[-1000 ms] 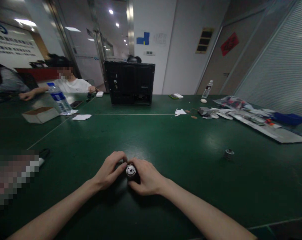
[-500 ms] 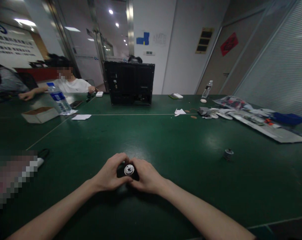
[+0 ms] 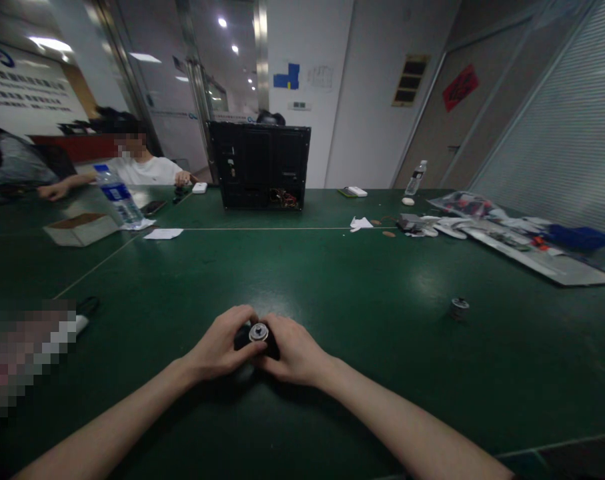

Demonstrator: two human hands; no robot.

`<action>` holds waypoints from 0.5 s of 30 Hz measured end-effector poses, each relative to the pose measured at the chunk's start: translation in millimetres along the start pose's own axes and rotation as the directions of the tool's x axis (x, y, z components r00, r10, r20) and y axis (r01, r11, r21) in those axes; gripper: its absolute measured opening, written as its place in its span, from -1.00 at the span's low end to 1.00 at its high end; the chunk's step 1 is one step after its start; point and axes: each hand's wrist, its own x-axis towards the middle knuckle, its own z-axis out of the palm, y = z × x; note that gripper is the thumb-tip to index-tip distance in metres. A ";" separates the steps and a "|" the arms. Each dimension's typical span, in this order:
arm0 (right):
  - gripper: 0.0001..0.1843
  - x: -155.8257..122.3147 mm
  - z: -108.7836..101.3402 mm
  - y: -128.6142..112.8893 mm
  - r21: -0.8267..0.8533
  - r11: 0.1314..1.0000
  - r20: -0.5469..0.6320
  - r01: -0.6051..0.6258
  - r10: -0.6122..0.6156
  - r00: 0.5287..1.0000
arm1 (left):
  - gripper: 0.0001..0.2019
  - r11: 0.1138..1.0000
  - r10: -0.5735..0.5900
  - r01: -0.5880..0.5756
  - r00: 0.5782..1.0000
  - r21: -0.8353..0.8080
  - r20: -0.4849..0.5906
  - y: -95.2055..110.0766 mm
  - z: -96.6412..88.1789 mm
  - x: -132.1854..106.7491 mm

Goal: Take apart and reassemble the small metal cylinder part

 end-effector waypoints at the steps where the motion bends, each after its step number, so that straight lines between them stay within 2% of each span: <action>1: -0.62 0.0 -0.5 -0.7 0.001 1.000 -0.001 0.000 0.000 1.000 | -0.79 1.000 -0.001 0.001 1.000 0.000 -0.001 -0.3 -0.2 0.0; 8: -0.50 -0.5 -1.3 -0.8 0.005 1.000 -0.010 0.017 -0.017 1.000 | -0.76 0.999 -0.028 0.027 1.000 -0.024 -0.015 -2.9 -1.2 0.0; 15: 0.00 -3.4 3.0 6.0 0.010 0.997 -0.016 0.075 -0.075 0.997 | -0.72 0.990 -0.109 0.108 0.994 -0.091 -0.008 -8.5 1.1 2.8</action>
